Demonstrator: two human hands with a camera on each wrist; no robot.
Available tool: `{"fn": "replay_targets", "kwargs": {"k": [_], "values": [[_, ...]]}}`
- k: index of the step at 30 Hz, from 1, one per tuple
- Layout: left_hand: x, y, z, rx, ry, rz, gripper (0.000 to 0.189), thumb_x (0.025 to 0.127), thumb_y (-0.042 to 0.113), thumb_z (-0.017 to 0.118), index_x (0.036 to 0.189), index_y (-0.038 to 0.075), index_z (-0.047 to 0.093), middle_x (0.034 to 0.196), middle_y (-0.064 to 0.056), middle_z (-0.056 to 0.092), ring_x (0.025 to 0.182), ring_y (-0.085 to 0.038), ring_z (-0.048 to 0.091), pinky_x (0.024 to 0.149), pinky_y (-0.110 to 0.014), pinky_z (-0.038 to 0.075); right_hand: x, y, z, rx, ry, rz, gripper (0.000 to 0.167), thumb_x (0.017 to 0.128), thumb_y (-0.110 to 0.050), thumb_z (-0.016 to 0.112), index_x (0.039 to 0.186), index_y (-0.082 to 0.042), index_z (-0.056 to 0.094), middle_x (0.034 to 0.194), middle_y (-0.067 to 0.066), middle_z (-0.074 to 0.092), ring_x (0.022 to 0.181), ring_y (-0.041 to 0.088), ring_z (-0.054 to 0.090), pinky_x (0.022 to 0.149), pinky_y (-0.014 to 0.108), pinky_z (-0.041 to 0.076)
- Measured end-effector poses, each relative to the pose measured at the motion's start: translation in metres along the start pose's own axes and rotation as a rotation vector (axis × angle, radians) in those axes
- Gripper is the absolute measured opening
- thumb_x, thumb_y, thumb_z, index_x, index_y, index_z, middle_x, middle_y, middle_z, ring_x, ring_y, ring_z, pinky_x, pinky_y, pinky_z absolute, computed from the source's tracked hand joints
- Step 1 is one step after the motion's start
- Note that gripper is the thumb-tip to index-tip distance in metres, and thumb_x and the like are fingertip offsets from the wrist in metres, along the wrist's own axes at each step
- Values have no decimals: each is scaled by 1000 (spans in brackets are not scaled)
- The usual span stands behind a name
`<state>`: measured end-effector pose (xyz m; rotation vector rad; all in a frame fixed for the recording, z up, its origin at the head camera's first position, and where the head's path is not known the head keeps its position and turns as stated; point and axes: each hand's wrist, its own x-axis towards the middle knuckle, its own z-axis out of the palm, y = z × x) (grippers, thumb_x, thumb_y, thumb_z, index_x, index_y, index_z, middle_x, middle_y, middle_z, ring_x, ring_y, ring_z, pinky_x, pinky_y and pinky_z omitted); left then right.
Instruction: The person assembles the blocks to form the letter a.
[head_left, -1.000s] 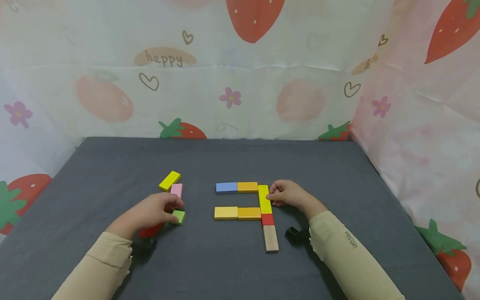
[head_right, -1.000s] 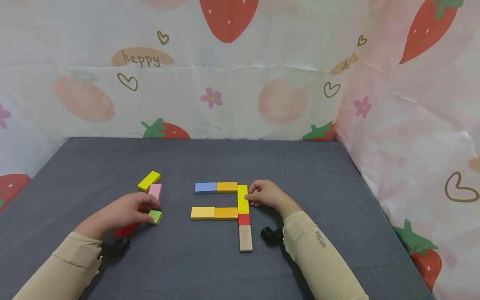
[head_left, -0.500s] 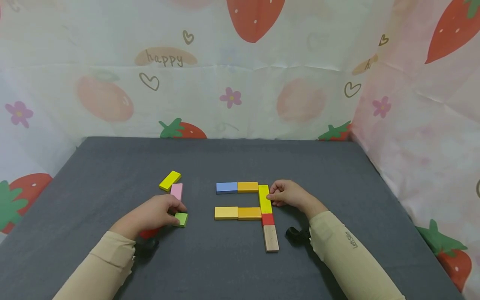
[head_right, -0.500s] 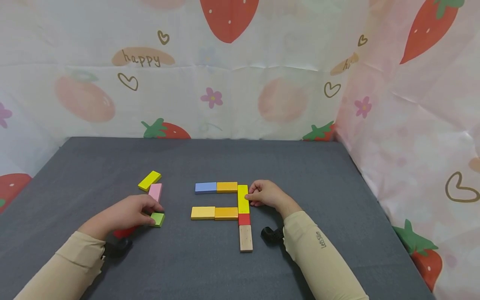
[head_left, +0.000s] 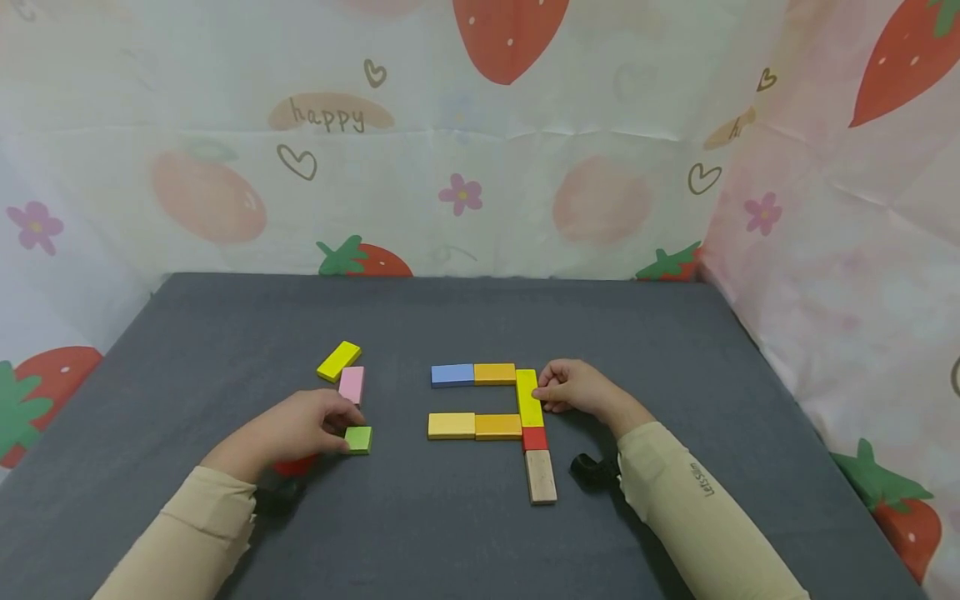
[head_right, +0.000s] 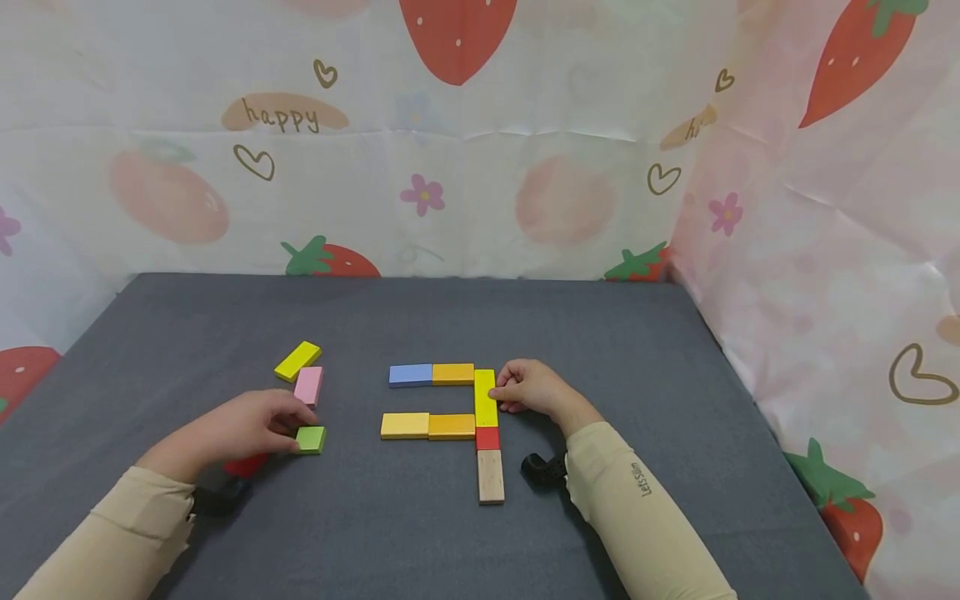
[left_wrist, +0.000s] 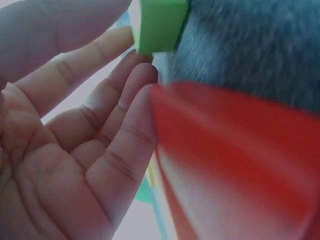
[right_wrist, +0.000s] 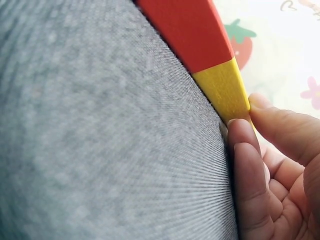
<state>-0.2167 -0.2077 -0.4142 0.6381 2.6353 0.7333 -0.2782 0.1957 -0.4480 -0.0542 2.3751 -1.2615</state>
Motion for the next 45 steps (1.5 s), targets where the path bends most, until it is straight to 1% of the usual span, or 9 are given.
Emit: {"fn": "replay_targets", "kwargs": {"k": [6, 11, 16, 20, 24, 28, 33, 41, 45], "values": [[-11, -2, -8, 26, 27, -63, 30, 80, 14, 78, 109, 9, 70, 106, -4, 67, 95, -20, 60, 85, -42, 54, 1, 1, -1, -3, -11, -9, 18, 90, -21, 70, 95, -6, 60, 74, 1, 60, 71, 15, 62, 70, 27, 55], [-16, -10, -12, 38, 30, -102, 29, 81, 13, 77, 108, 9, 69, 109, -7, 68, 99, -23, 60, 85, -44, 55, 2, 3, -1, -6, -11, -16, 19, 90, -22, 70, 95, -6, 60, 74, 0, 59, 72, 14, 62, 70, 27, 55], [-18, -17, -14, 24, 12, -148, 29, 81, 9, 76, 109, 9, 68, 110, -9, 69, 98, -23, 61, 84, -43, 55, 0, 3, -1, -7, -9, -23, 19, 90, -21, 70, 95, -5, 60, 75, 1, 60, 72, 14, 62, 70, 27, 55], [-19, -16, -16, 3, -13, -186, 31, 81, 7, 75, 111, 7, 67, 110, -10, 68, 96, -23, 61, 82, -43, 56, -1, 2, -2, -6, -8, -22, 19, 90, -21, 70, 95, -5, 60, 75, 1, 60, 72, 14, 61, 70, 27, 55], [-19, -13, -16, -14, -30, -221, 32, 80, 7, 76, 111, 5, 66, 107, -8, 68, 91, -19, 60, 79, -39, 57, 0, 2, -2, -8, -7, -20, 20, 90, -21, 70, 95, -5, 60, 76, 1, 60, 72, 14, 61, 71, 27, 55], [-19, -10, -16, -3, -38, -209, 34, 78, 8, 79, 110, 3, 66, 105, -9, 67, 90, -19, 61, 77, -37, 57, 1, 3, -2, -6, -9, -19, 20, 90, -21, 70, 95, -5, 60, 75, 1, 60, 73, 15, 62, 71, 28, 55], [-19, -8, -14, 40, -55, -199, 35, 78, 10, 80, 109, 6, 66, 103, -8, 64, 91, -20, 59, 76, -38, 57, 0, 2, -2, -16, -10, -19, 19, 90, -22, 70, 94, -6, 60, 77, 1, 61, 73, 15, 62, 71, 28, 55], [-18, 0, -13, 56, -82, -236, 33, 75, 17, 83, 99, 11, 63, 90, -3, 61, 84, -18, 53, 69, -32, 52, -1, 0, -2, -15, -10, -15, 18, 90, -21, 70, 94, -6, 60, 77, 1, 61, 72, 15, 62, 71, 27, 55], [-18, 1, -11, 58, -86, -248, 31, 75, 17, 83, 95, 12, 59, 85, -2, 58, 82, -18, 52, 66, -30, 50, 0, 0, -1, -13, -9, -13, 18, 90, -21, 70, 94, -6, 60, 77, 1, 61, 72, 15, 62, 71, 27, 55]]}}
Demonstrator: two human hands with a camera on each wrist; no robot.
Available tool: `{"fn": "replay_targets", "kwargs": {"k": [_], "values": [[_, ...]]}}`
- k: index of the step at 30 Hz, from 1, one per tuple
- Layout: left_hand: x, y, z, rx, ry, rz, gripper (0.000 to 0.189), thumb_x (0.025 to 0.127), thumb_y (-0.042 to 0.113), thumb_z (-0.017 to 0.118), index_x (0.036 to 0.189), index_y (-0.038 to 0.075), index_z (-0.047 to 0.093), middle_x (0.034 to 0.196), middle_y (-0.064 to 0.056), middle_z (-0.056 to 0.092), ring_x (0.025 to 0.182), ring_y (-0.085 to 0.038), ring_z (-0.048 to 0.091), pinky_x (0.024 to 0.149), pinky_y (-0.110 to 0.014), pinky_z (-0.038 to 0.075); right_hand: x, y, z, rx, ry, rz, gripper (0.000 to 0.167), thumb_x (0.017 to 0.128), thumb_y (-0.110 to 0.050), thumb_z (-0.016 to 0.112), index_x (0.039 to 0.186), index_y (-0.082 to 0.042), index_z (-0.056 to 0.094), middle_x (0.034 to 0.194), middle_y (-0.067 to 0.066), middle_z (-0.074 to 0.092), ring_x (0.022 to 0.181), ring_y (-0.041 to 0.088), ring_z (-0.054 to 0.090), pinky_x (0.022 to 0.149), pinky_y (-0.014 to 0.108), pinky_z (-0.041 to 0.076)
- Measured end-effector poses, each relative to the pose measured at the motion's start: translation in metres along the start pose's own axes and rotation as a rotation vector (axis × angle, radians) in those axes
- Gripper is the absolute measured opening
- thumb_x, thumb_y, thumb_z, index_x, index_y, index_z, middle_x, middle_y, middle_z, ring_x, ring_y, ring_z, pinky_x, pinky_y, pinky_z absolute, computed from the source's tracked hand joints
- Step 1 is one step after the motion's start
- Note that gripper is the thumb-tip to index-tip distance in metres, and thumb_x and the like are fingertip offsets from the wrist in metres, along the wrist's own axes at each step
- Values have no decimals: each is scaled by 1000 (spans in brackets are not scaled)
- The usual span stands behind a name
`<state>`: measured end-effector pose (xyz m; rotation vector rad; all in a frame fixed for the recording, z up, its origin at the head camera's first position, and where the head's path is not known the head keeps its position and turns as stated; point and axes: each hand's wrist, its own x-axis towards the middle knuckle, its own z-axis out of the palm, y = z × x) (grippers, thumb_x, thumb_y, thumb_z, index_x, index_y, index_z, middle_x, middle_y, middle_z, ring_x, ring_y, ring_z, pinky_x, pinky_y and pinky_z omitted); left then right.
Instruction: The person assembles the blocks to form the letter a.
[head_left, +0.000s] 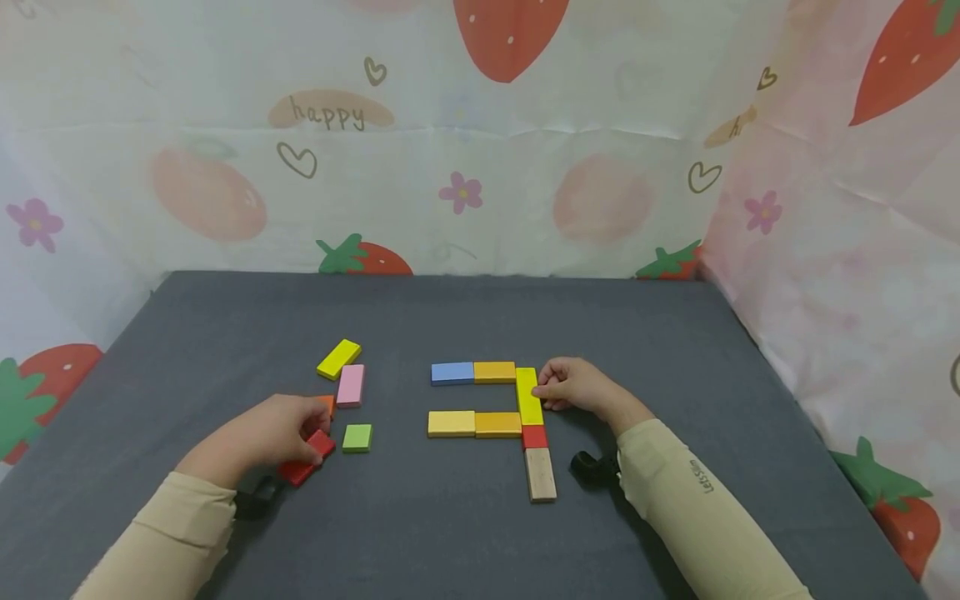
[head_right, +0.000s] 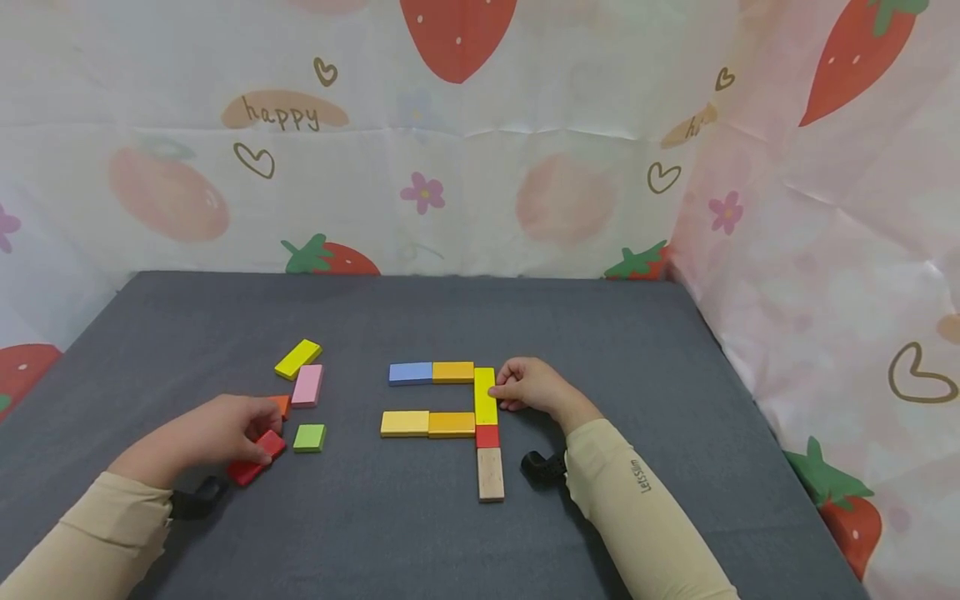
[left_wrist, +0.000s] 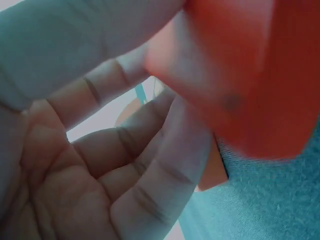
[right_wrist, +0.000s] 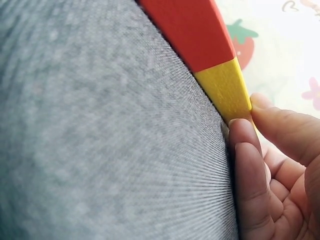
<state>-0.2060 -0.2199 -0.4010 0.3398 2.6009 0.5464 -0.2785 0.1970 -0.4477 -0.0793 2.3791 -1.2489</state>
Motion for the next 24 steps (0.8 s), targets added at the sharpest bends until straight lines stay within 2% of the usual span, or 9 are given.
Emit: {"fn": "replay_targets", "kwargs": {"k": [6, 12, 18, 24], "values": [[-3, 2, -2, -20, 12, -3, 21, 82, 12, 76, 95, 13, 59, 89, -2, 60, 84, -18, 53, 68, -32, 52, 2, 2, 1, 0, 3, -1, 19, 90, -21, 70, 95, -6, 60, 77, 1, 61, 72, 14, 62, 70, 27, 55], [-7, 5, -8, -52, 36, 34, 14, 86, 10, 70, 96, 14, 60, 92, -1, 62, 86, -18, 54, 68, -31, 53, 2, 1, 1, 1, 4, -2, 19, 90, -21, 70, 95, -6, 60, 75, 1, 60, 70, 14, 61, 69, 26, 55], [-7, 11, -14, -76, 86, 48, 18, 87, 11, 69, 105, 12, 66, 100, -5, 65, 92, -21, 56, 71, -35, 56, 1, -1, 1, 3, 2, 9, 20, 90, -21, 70, 95, -6, 60, 74, 0, 59, 70, 14, 61, 69, 26, 55], [-6, 22, -14, -74, 177, 164, 22, 88, 13, 70, 110, 10, 68, 105, -8, 67, 96, -24, 59, 76, -37, 57, 0, -2, 0, 8, -1, 14, 19, 90, -20, 70, 95, -5, 60, 73, 0, 59, 70, 14, 61, 69, 26, 55]]}}
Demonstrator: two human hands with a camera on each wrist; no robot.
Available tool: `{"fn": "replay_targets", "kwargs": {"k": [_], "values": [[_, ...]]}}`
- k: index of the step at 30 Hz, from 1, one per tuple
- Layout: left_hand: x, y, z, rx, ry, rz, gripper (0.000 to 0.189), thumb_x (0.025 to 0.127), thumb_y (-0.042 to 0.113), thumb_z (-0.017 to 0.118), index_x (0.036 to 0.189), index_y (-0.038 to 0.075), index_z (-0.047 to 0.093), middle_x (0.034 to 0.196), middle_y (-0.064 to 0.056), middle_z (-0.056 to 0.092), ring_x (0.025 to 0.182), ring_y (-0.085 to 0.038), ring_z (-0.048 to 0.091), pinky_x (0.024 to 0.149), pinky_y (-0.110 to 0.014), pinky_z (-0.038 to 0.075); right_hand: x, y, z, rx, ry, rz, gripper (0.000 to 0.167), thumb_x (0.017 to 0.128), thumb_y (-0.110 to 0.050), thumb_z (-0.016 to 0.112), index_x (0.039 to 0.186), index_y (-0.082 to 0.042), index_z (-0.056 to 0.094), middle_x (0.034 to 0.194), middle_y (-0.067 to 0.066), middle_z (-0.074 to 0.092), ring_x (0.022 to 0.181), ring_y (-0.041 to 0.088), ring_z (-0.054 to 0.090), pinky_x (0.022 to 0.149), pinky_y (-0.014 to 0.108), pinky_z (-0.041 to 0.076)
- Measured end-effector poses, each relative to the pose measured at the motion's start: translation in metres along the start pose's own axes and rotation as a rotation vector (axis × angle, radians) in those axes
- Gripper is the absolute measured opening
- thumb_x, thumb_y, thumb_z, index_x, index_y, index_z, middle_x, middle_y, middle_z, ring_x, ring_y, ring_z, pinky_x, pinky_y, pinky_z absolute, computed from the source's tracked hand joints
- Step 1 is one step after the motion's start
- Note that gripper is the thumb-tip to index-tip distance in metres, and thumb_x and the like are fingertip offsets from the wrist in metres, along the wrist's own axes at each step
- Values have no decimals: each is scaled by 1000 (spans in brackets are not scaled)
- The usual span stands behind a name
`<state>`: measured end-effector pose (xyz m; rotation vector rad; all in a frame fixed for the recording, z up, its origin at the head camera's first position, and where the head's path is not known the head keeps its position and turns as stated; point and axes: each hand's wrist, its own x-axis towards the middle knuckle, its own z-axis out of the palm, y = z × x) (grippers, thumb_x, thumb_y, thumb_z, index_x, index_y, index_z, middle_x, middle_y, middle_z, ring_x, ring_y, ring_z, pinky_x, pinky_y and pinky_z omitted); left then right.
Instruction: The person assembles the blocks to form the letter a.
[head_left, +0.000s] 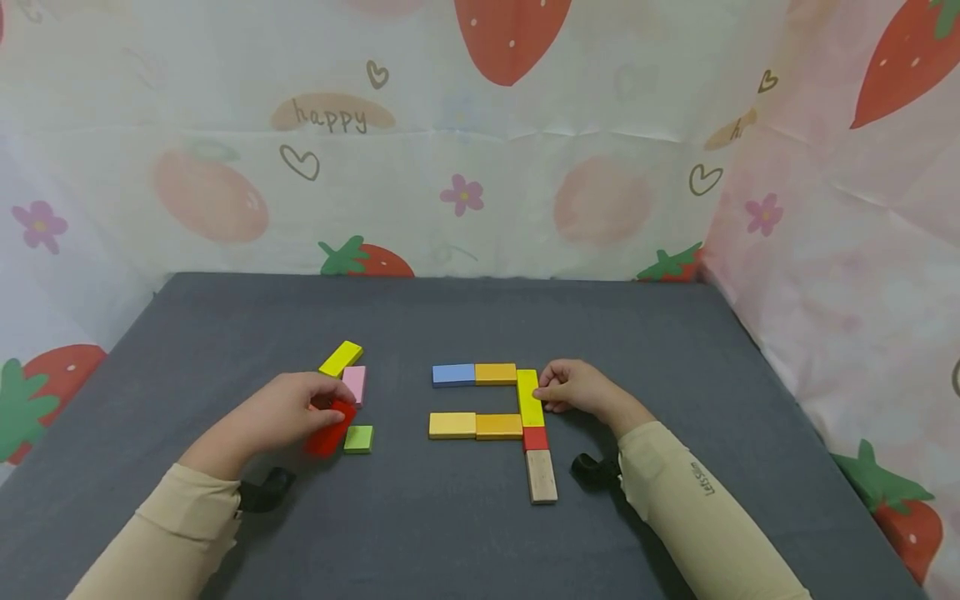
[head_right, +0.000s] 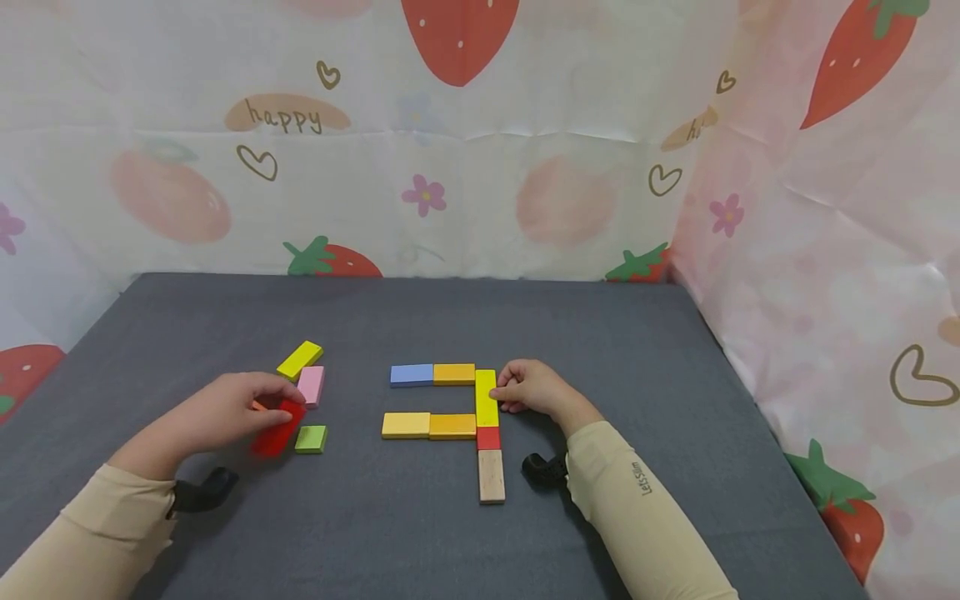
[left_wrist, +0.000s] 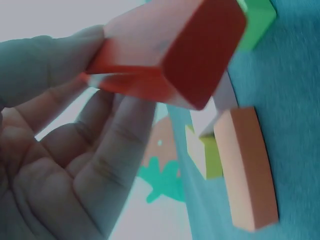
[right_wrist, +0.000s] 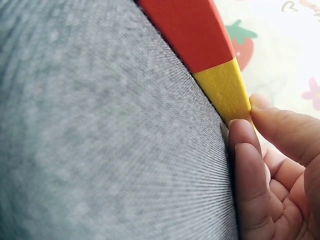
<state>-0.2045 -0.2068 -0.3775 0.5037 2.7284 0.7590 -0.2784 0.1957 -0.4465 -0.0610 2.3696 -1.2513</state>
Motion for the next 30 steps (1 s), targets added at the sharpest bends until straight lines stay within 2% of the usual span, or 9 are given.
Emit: {"fn": "replay_targets", "kwargs": {"k": [10, 17, 23, 30], "values": [[16, 11, 10, -70, 39, 17, 19, 91, 12, 67, 110, 12, 68, 115, -12, 66, 107, -31, 58, 79, -37, 57, 2, 2, 1, -2, 5, -11, 20, 90, -21, 71, 95, -5, 60, 74, 1, 60, 70, 14, 61, 68, 26, 54], [30, 18, 26, -118, 26, 32, 20, 92, 13, 66, 111, 14, 68, 111, -6, 68, 99, -21, 61, 84, -37, 56, 2, 3, 1, -9, 9, -5, 19, 90, -22, 70, 93, -6, 60, 74, 0, 60, 70, 13, 61, 68, 26, 54], [38, 25, 40, -204, -19, -5, 20, 93, 15, 64, 113, 14, 68, 112, -4, 68, 102, -19, 61, 88, -38, 54, 2, 3, 1, -10, 10, -14, 17, 89, -20, 71, 93, -6, 61, 74, 0, 61, 69, 14, 61, 67, 26, 54], [45, 30, 53, -182, -32, -57, 19, 94, 15, 63, 111, 19, 69, 112, -1, 67, 103, -20, 59, 93, -42, 52, 2, 2, 1, -8, 18, -9, 17, 89, -20, 71, 92, -7, 61, 75, 0, 61, 70, 14, 61, 67, 25, 54]]}}
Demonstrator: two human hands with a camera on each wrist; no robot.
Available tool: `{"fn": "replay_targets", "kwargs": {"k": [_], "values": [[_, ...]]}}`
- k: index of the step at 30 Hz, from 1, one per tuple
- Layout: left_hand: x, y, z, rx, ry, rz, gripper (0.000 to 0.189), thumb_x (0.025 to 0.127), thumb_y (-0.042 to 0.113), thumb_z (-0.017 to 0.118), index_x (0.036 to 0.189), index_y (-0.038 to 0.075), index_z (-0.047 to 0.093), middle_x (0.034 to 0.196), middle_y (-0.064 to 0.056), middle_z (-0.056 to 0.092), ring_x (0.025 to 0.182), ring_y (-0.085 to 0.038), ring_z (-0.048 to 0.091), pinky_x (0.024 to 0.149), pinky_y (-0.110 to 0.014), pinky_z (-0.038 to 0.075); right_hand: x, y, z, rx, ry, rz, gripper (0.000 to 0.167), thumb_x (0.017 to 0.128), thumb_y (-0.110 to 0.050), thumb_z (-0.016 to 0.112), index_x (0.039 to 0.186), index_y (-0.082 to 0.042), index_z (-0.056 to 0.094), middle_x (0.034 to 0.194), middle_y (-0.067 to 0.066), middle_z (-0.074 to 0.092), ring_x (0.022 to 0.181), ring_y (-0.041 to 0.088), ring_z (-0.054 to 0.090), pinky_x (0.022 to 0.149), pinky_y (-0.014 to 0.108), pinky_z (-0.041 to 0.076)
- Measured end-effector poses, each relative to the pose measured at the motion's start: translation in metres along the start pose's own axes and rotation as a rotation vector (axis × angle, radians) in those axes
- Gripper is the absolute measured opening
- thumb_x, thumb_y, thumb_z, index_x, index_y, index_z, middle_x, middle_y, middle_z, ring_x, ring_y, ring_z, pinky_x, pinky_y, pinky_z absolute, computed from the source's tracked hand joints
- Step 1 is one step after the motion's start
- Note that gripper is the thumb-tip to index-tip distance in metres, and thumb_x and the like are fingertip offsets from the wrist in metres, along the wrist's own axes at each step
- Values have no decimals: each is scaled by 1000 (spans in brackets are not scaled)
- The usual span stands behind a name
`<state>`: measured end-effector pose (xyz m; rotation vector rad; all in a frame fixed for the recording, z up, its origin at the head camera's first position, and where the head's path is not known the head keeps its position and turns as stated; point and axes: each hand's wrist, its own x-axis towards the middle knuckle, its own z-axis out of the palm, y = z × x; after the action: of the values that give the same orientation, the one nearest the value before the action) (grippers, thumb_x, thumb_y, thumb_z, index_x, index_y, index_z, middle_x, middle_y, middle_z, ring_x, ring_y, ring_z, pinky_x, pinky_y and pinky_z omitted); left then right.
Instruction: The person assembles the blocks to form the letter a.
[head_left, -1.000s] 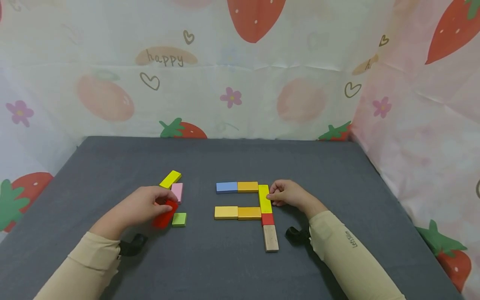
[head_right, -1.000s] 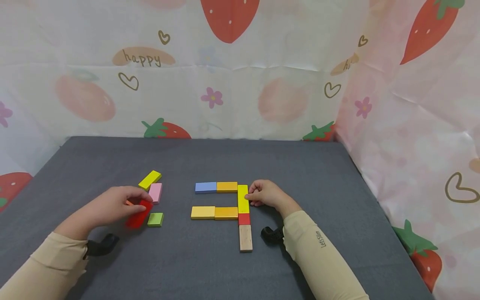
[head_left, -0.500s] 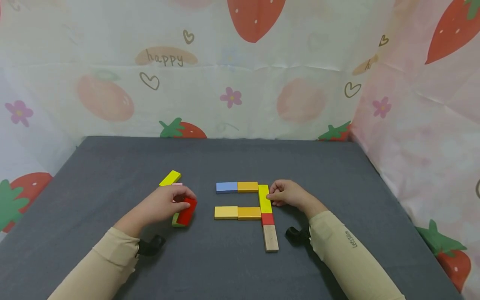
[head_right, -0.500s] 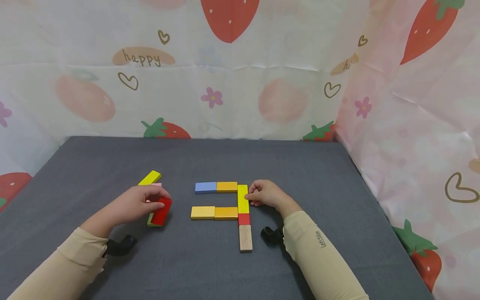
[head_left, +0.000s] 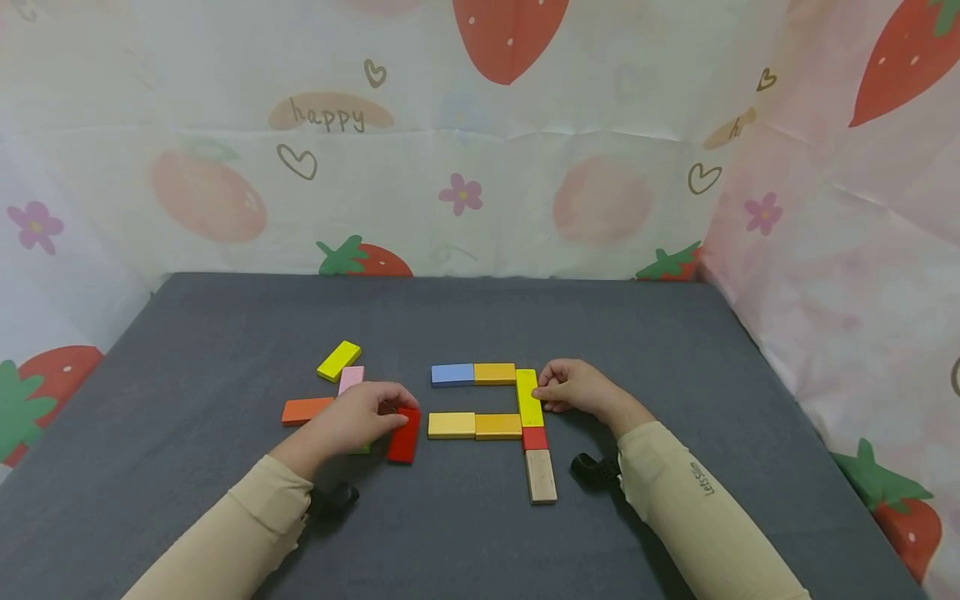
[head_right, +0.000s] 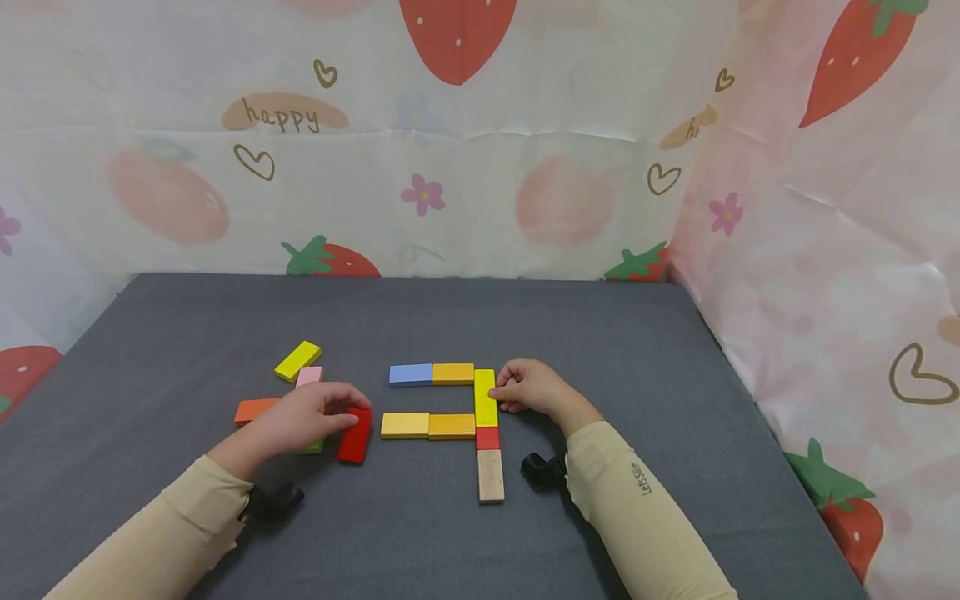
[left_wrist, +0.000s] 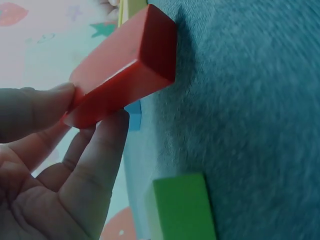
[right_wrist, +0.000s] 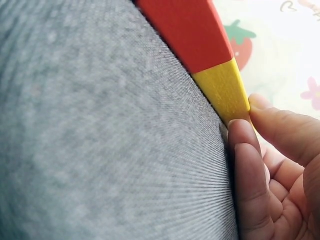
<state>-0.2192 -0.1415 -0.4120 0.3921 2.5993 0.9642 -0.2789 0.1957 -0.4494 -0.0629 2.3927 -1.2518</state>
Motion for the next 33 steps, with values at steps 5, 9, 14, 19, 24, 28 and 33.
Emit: {"fn": "replay_targets", "kwargs": {"k": [5, 9, 14, 19, 24, 28, 33], "values": [[3, 0, 7, 39, 17, -21, 17, 94, 16, 64, 109, 20, 69, 111, -1, 67, 100, -19, 58, 91, -41, 52, 0, 0, 0, -1, -4, -1, 17, 89, -20, 71, 92, -7, 61, 75, 0, 61, 69, 13, 61, 67, 25, 54], [5, 0, 11, 84, 20, -50, 16, 94, 18, 64, 108, 20, 69, 107, -1, 67, 93, -18, 57, 88, -40, 53, 0, 0, 0, 2, -7, -4, 16, 89, -19, 71, 91, -7, 60, 76, 1, 62, 70, 13, 61, 68, 26, 54], [6, 2, 15, 112, 9, -82, 15, 92, 18, 66, 107, 18, 70, 102, 0, 67, 89, -16, 56, 86, -37, 53, 1, 1, 0, 3, -7, 0, 16, 89, -19, 71, 90, -7, 60, 76, 1, 62, 70, 13, 62, 68, 26, 54], [8, 4, 17, 147, -4, -92, 16, 91, 18, 68, 107, 18, 70, 99, 0, 67, 87, -16, 56, 86, -37, 53, 2, 1, 0, -9, -8, -2, 18, 89, -20, 71, 91, -7, 60, 77, 1, 62, 71, 13, 62, 68, 26, 54], [9, 6, 17, 173, -13, -98, 18, 89, 17, 69, 107, 17, 69, 94, 1, 65, 84, -15, 55, 80, -33, 53, 1, 0, 0, -13, -6, -6, 19, 89, -21, 72, 91, -6, 59, 77, 1, 62, 71, 13, 62, 69, 27, 55], [9, 7, 17, 172, -19, -102, 19, 88, 16, 70, 107, 16, 69, 91, 1, 64, 83, -15, 55, 77, -31, 53, 1, 0, 0, -11, -8, -7, 18, 89, -20, 71, 91, -6, 59, 77, 1, 62, 71, 14, 62, 69, 27, 55], [9, 6, 16, 167, -19, -102, 19, 87, 15, 71, 106, 17, 69, 93, 1, 65, 84, -15, 56, 79, -32, 53, 1, 0, 0, -12, -6, -9, 19, 89, -21, 71, 91, -6, 59, 77, 1, 62, 71, 14, 61, 69, 27, 54]]}}
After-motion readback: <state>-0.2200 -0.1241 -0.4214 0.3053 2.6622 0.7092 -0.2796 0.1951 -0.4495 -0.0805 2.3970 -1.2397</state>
